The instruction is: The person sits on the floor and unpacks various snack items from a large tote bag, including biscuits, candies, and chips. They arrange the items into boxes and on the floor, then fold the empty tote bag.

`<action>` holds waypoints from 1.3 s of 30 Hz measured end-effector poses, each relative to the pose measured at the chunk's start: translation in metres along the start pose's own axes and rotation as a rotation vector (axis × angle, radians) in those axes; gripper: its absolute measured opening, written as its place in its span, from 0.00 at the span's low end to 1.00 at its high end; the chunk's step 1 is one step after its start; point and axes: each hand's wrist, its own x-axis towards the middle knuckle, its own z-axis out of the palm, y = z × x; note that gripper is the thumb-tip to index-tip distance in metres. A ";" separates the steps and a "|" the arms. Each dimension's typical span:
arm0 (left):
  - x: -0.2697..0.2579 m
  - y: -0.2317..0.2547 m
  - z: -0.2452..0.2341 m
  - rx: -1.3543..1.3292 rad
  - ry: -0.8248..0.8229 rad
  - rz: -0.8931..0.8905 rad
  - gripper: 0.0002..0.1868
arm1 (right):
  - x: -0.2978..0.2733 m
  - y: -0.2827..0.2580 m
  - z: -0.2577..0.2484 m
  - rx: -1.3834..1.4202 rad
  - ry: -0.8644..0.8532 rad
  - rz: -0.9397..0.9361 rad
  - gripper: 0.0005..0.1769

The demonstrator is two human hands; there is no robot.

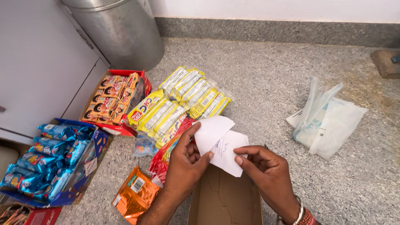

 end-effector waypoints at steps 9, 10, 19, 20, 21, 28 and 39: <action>-0.010 0.007 -0.003 0.103 -0.106 0.050 0.43 | 0.003 -0.001 0.000 0.097 -0.037 0.048 0.14; -0.011 0.008 -0.002 0.118 -0.110 0.038 0.44 | 0.002 -0.002 0.001 0.090 -0.053 0.073 0.14; -0.006 0.007 -0.010 0.490 0.005 0.342 0.39 | 0.000 -0.007 0.006 0.101 -0.135 0.157 0.21; -0.005 0.006 -0.011 0.502 0.026 0.329 0.36 | 0.000 -0.006 0.006 0.086 -0.138 0.164 0.20; -0.005 0.005 -0.012 0.515 0.046 0.317 0.33 | 0.001 -0.005 0.005 0.089 -0.148 0.163 0.19; -0.002 -0.006 -0.012 0.262 0.196 0.263 0.14 | 0.000 0.005 0.004 0.097 -0.220 0.150 0.15; 0.003 -0.010 -0.021 0.057 0.216 0.120 0.16 | 0.001 0.009 0.006 0.043 -0.266 0.152 0.14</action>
